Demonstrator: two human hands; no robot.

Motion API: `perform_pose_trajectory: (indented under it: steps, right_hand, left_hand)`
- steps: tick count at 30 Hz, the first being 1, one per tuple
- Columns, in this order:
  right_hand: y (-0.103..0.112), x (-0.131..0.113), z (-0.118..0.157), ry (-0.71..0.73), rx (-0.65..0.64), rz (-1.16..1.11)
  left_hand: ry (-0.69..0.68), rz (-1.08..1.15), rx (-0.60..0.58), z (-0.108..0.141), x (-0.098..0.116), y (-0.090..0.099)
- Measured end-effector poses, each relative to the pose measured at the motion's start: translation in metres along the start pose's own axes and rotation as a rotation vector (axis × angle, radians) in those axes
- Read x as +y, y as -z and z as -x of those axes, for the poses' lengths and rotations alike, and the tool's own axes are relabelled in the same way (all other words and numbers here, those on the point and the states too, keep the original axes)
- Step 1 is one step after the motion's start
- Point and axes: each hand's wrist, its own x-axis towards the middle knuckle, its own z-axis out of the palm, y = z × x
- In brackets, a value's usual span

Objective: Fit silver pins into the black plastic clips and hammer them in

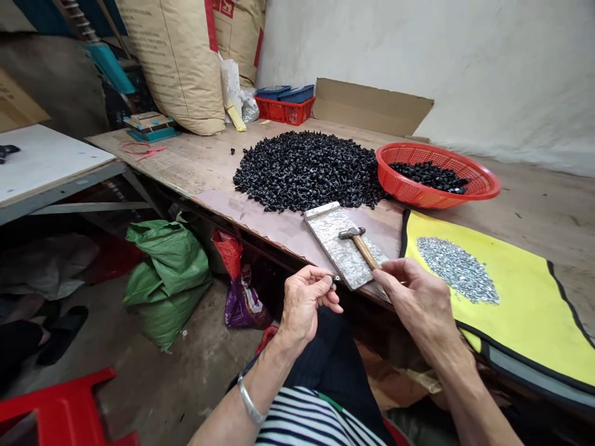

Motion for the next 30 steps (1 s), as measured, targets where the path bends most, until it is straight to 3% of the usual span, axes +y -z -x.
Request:
perform_pose_trajectory:
  steps: [2, 4, 8, 13, 16, 21, 30]
  right_hand:
    - [0.002, 0.008, -0.013, 0.093, 0.026, 0.175]
    - [0.002, 0.014, -0.025, 0.069, -0.083, 0.148]
    - [0.002, 0.017, -0.040, -0.119, -0.288, 0.007]
    - [0.016, 0.012, -0.037, -0.362, -0.599, -0.244]
    - [0.023, 0.013, -0.027, -0.462, -0.670, -0.372]
    - [0.026, 0.013, -0.002, -0.424, -0.505, -0.398]
    - [0.025, 0.018, 0.026, 0.135, -0.219, 0.129]
  left_hand:
    - [-0.012, -0.008, 0.024, -0.005, -0.002, -0.002]
    - [-0.013, -0.015, 0.054, -0.010, -0.005, -0.005]
    - [-0.025, -0.032, 0.101, -0.018, -0.013, -0.010]
    - [-0.058, -0.060, 0.145, -0.026, -0.021, -0.010]
    - [-0.058, -0.063, 0.155, -0.028, -0.022, -0.010]
    - [-0.074, -0.051, 0.134, -0.029, -0.022, -0.011]
    - [-0.074, -0.082, 0.153, -0.032, -0.024, -0.014]
